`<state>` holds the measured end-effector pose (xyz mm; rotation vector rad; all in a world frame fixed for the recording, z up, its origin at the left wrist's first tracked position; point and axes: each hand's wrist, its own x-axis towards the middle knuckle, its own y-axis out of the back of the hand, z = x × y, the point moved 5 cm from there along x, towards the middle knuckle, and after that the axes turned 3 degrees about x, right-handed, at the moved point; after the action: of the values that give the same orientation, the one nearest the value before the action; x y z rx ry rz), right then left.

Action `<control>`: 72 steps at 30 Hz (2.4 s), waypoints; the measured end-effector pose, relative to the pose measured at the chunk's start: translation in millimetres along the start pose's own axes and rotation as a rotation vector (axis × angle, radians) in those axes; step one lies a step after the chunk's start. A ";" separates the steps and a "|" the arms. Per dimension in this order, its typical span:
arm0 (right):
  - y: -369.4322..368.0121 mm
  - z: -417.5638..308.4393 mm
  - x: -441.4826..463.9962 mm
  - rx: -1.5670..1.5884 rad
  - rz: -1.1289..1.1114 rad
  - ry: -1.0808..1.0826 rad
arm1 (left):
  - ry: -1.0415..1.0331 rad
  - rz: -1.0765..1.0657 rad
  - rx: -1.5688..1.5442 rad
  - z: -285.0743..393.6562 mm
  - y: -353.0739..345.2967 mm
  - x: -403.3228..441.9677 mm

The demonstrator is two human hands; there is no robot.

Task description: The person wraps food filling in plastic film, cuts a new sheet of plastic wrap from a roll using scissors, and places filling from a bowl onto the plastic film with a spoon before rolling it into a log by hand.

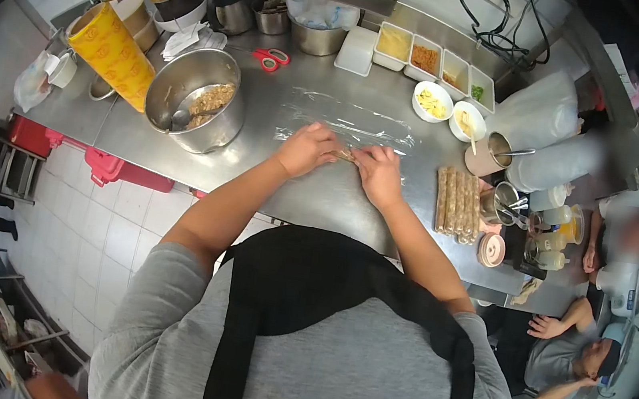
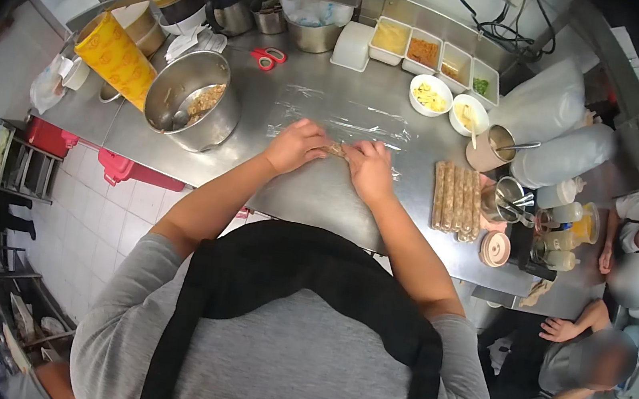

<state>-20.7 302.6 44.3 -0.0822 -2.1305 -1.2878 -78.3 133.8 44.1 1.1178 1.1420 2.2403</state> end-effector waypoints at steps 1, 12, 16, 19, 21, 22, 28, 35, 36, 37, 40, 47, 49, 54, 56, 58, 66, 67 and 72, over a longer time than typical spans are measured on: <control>6.4 -6.2 4.5 -0.035 0.042 0.029 | 0.015 -0.021 -0.021 -9.3 -9.2 -0.2; -13.5 13.4 22.9 -0.026 0.002 -0.052 | 0.080 0.012 0.113 -32.7 -13.1 31.1; -32.9 38.4 21.2 0.030 -0.032 -0.111 | 0.044 0.065 0.039 -33.0 -5.9 28.0; -26.4 31.7 36.0 -0.022 -0.011 -0.118 | 0.052 0.086 0.070 -40.6 -11.0 28.5; -21.7 29.4 41.6 -0.064 -0.011 -0.088 | 0.075 0.091 0.093 -45.5 -12.5 38.2; -23.9 32.2 39.0 -0.065 -0.038 -0.078 | 0.078 0.093 0.093 -47.0 -13.6 41.2; -30.3 51.3 52.5 -0.076 0.012 -0.155 | 0.090 0.090 0.096 -52.3 -15.0 47.0; -30.0 61.8 62.7 -0.129 0.013 -0.122 | 0.161 0.150 0.031 -63.1 -12.9 64.7; -31.8 66.5 65.9 -0.112 0.027 -0.123 | 0.136 0.156 0.058 -64.0 -14.3 63.2; -33.5 71.6 69.0 -0.094 0.043 -0.124 | 0.110 0.161 0.085 -65.7 -16.9 61.4; -24.4 67.8 77.2 -0.026 0.111 -0.103 | 0.127 0.170 0.141 -74.3 -20.8 71.1; -30.3 111.1 97.2 -0.174 0.139 -0.213 | 0.447 0.084 0.202 -109.7 -22.9 114.1; -22.5 123.9 91.8 -0.055 0.125 -0.239 | 0.411 0.079 0.180 -120.4 -21.8 109.5; -5.2 122.1 56.9 -0.014 0.182 -0.128 | 0.234 0.107 0.142 -124.6 -9.5 65.1; -6.3 126.1 59.4 -0.019 0.077 -0.163 | 0.134 0.129 0.083 -122.8 -11.1 61.2; 6.3 115.9 63.0 -0.061 0.002 -0.246 | 0.285 -0.092 0.134 -110.6 -1.1 61.8; 36.8 18.1 -52.3 0.318 -0.221 -0.443 | 0.154 -0.387 0.296 -7.6 39.7 -53.2; 33.5 20.1 -63.1 0.239 -0.186 -0.398 | 0.146 -0.302 0.281 -8.2 30.8 -61.7; 54.5 -6.4 -68.3 0.080 -0.047 -0.225 | 0.143 -0.156 0.227 5.8 46.6 -69.3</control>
<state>56.5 343.6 51.0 -0.1501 -2.3854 -1.2692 -31.0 65.1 50.5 0.9253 1.5189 2.1384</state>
